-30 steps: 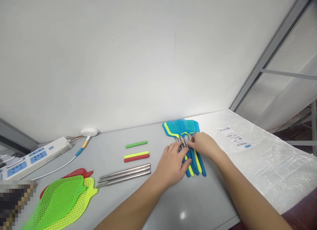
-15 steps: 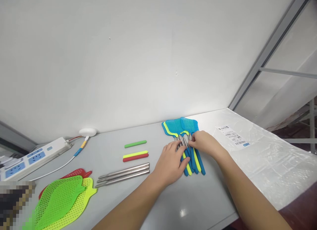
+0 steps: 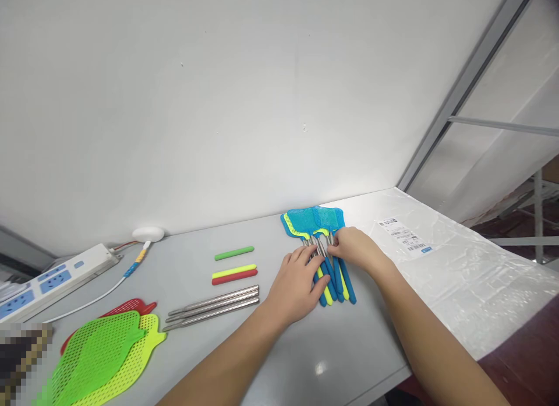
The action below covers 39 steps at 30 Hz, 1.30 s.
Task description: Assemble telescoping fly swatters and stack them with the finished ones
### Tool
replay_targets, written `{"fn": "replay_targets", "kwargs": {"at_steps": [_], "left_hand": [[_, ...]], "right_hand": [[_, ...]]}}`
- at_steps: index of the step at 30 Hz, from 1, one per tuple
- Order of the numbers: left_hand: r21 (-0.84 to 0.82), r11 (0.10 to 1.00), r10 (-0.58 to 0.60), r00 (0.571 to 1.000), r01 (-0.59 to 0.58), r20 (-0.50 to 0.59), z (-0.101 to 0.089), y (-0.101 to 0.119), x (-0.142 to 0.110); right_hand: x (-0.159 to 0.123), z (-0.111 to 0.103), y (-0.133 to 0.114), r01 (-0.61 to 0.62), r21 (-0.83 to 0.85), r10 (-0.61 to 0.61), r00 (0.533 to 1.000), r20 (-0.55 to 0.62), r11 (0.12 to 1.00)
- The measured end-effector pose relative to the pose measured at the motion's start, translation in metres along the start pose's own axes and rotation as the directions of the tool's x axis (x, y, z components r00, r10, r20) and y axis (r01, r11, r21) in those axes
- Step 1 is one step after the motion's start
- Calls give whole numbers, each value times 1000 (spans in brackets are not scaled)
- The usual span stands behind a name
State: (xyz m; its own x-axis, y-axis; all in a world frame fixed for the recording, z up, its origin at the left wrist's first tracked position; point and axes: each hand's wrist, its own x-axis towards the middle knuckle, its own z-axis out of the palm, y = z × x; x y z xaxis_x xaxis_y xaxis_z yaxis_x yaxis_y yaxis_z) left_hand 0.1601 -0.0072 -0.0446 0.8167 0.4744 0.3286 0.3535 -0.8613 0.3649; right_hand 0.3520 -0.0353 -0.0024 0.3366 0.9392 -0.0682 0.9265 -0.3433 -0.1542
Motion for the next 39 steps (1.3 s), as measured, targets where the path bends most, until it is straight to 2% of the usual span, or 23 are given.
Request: {"fn": "replay_targets", "kwargs": {"at_steps": [12, 39], "left_hand": [[2, 1000, -13, 1000, 13, 21, 0, 1, 0], [-12, 999, -45, 998, 46, 46, -7, 5, -2]], "right_hand": [[-2, 1, -7, 12, -10, -12, 1000, 25, 1000], [-5, -1, -5, 38, 30, -40, 997, 71, 999]]}}
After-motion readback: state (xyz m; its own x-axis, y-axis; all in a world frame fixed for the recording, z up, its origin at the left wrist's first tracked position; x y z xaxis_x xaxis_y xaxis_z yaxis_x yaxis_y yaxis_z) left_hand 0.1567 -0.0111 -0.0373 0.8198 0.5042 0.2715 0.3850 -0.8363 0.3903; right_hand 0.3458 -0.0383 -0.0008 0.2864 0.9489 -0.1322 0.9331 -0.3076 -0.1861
